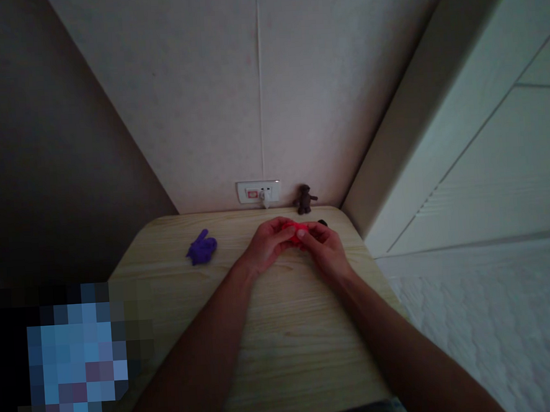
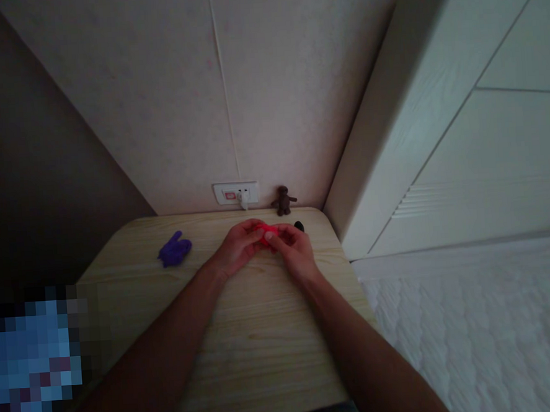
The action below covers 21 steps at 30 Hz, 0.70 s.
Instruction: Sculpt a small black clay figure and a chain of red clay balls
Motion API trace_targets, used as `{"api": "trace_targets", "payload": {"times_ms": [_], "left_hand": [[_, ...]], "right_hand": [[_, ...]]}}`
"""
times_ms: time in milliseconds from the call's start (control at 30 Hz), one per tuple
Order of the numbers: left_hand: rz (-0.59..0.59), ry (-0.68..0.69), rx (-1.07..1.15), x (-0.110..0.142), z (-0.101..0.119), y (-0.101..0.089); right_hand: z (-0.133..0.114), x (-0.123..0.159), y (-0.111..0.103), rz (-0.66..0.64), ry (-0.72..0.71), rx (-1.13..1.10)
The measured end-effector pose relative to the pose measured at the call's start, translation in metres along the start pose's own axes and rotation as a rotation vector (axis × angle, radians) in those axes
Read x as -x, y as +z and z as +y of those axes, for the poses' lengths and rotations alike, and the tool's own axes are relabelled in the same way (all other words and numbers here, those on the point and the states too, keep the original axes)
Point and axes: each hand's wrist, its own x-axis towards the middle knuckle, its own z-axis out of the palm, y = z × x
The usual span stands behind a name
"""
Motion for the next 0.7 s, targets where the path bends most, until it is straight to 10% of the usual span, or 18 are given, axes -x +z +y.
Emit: {"api": "trace_targets", "payload": {"times_ms": [700], "left_hand": [[0.046,-0.014,0.024,0.001,0.004,0.004]], "right_hand": [[-0.004,0.002,0.003,-0.07,0.03,-0.047]]}}
